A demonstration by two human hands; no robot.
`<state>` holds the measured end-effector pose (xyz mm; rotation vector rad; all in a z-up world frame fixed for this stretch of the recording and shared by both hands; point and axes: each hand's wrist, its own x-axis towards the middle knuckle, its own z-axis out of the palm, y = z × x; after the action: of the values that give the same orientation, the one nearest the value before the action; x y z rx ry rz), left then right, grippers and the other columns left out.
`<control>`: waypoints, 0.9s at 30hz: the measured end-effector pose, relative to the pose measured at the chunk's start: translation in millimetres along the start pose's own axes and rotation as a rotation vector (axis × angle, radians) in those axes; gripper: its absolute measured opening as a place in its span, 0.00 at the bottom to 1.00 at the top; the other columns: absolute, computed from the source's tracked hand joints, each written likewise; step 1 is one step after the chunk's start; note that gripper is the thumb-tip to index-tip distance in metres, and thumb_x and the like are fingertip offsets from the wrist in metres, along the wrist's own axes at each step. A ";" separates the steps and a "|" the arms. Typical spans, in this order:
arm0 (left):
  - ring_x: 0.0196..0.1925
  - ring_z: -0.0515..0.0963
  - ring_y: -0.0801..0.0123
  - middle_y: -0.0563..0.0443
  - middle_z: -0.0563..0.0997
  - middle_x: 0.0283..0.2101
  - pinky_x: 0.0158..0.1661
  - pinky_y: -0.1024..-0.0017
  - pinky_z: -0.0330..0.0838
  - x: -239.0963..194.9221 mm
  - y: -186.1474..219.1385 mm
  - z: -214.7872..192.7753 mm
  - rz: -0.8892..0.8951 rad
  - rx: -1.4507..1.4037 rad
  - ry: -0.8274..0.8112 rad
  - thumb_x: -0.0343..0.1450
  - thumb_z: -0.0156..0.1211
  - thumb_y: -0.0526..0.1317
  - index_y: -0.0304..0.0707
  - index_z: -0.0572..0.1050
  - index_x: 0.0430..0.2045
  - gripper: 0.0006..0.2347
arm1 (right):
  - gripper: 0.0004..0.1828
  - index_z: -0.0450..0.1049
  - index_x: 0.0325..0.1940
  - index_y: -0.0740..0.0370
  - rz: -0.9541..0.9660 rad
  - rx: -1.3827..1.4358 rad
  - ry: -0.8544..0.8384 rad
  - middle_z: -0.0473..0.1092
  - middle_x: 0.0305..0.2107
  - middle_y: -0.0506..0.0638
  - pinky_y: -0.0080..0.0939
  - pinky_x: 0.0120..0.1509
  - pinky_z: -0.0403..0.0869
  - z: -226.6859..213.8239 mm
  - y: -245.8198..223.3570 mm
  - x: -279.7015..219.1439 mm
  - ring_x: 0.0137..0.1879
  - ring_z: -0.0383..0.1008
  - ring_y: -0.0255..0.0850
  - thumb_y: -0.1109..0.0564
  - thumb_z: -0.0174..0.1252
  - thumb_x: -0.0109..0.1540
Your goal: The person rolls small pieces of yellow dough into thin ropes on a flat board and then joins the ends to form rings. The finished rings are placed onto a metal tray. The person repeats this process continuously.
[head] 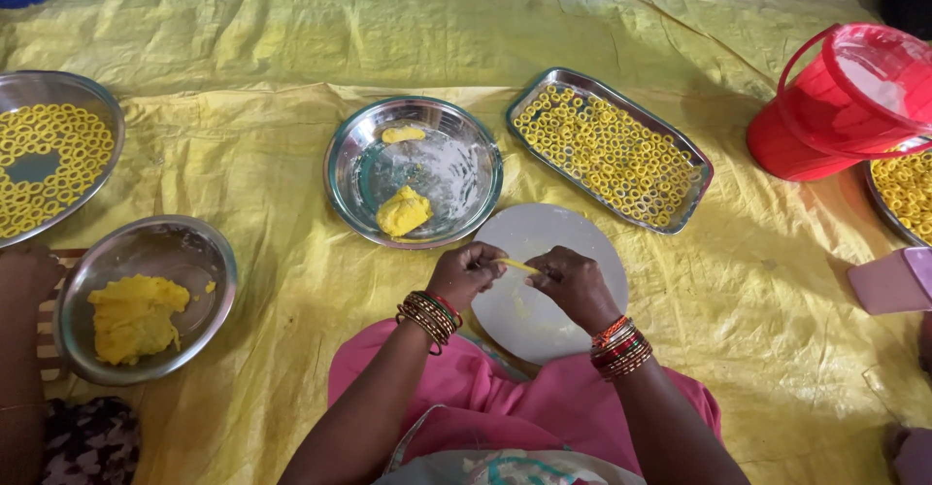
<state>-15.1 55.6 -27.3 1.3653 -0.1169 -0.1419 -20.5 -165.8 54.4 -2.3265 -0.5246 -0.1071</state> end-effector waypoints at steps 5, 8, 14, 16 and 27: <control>0.28 0.76 0.83 0.57 0.82 0.30 0.32 0.81 0.74 -0.6 22.5 0.1 0.088 0.184 0.027 0.70 0.67 0.37 0.31 0.81 0.41 0.10 | 0.12 0.82 0.40 0.65 0.089 0.277 -0.086 0.73 0.28 0.49 0.39 0.38 0.72 1.3 20.0 -5.0 0.31 0.71 0.34 0.54 0.68 0.60; 0.27 0.75 0.82 0.56 0.81 0.30 0.32 0.80 0.73 -1.7 23.7 0.9 0.086 0.205 0.035 0.69 0.67 0.37 0.32 0.82 0.42 0.10 | 0.11 0.81 0.41 0.69 0.206 0.715 -0.168 0.74 0.31 0.50 0.38 0.41 0.72 3.2 29.3 -7.5 0.35 0.70 0.33 0.56 0.65 0.63; 0.33 0.80 0.79 0.55 0.83 0.33 0.34 0.78 0.75 1.5 7.3 6.3 0.119 -0.049 -0.015 0.68 0.66 0.34 0.30 0.77 0.42 0.10 | 0.09 0.75 0.44 0.68 0.378 1.352 -0.204 0.77 0.40 0.55 0.43 0.47 0.73 10.4 35.7 -15.4 0.39 0.73 0.40 0.58 0.56 0.67; 0.35 0.83 0.79 0.54 0.85 0.35 0.35 0.78 0.76 1.8 5.3 8.0 0.102 -0.080 -0.028 0.69 0.65 0.34 0.28 0.77 0.40 0.09 | 0.09 0.75 0.43 0.66 0.371 1.486 -0.200 0.77 0.41 0.56 0.45 0.48 0.74 12.2 36.3 -17.1 0.40 0.74 0.42 0.57 0.54 0.68; 0.32 0.80 0.80 0.53 0.85 0.37 0.36 0.78 0.76 -9.7 17.7 29.1 0.097 0.385 -0.022 0.66 0.70 0.37 0.27 0.80 0.43 0.15 | 0.12 0.80 0.51 0.69 0.193 0.895 0.008 0.72 0.36 0.50 0.40 0.44 0.71 15.6 17.1 -15.2 0.37 0.69 0.38 0.60 0.59 0.67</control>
<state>-29.0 32.6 -4.1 1.7384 -0.2376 -0.0539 -28.7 -171.3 28.5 -1.4826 -0.2547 0.1800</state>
